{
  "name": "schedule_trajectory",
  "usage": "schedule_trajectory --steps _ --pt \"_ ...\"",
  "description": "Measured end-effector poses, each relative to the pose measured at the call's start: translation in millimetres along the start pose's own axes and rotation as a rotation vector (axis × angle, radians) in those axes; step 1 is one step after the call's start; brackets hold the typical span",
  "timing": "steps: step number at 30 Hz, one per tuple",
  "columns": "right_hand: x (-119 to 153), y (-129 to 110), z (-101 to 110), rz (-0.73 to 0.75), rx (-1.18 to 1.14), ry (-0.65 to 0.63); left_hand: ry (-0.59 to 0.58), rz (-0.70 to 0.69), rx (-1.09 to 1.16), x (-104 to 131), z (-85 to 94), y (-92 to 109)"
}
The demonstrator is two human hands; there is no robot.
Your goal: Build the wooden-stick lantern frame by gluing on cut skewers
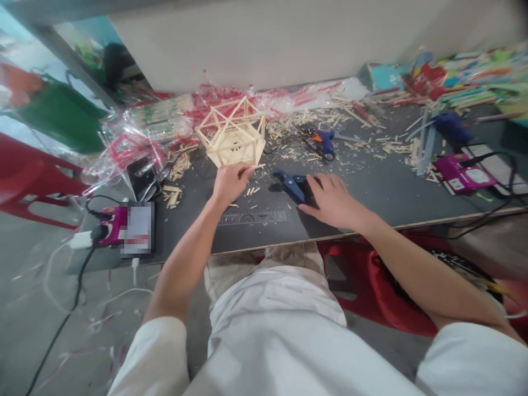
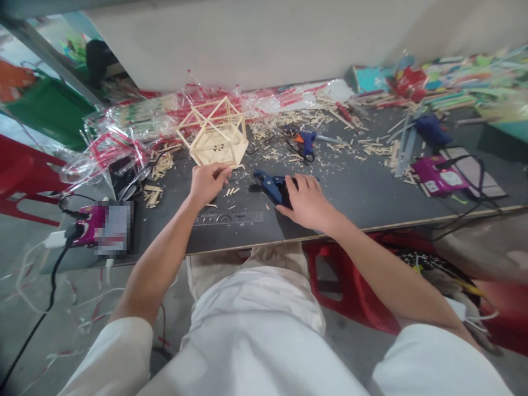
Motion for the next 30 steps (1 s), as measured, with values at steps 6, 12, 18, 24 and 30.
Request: schedule_trajectory --steps 6,12,18,24,30 --pt "-0.2 -15.3 16.0 -0.138 0.125 0.071 0.044 0.012 0.007 0.1 3.2 -3.1" --pt "-17.2 -5.0 20.1 -0.228 -0.114 -0.097 0.058 0.016 0.012 1.1 4.0 3.1" --pt "-23.0 -4.2 23.5 -0.341 -0.574 -0.225 0.079 0.042 -0.016 2.8 6.3 3.0" --pt "-24.9 -28.1 25.9 -0.31 -0.856 -0.232 0.103 0.043 -0.021 2.5 8.2 5.1" --pt "-28.8 -41.6 17.5 -0.278 -1.029 -0.196 0.122 0.014 0.027 3.3 10.3 11.5"
Point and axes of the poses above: each hand's wrist, its own x-axis away from the middle knuckle, its own z-axis out of the back of the hand, y = z × x, the point moved 9 cm from there along -x, towards the middle knuckle, and after that the axes turned 4 degrees about y, right-handed, at the moved point
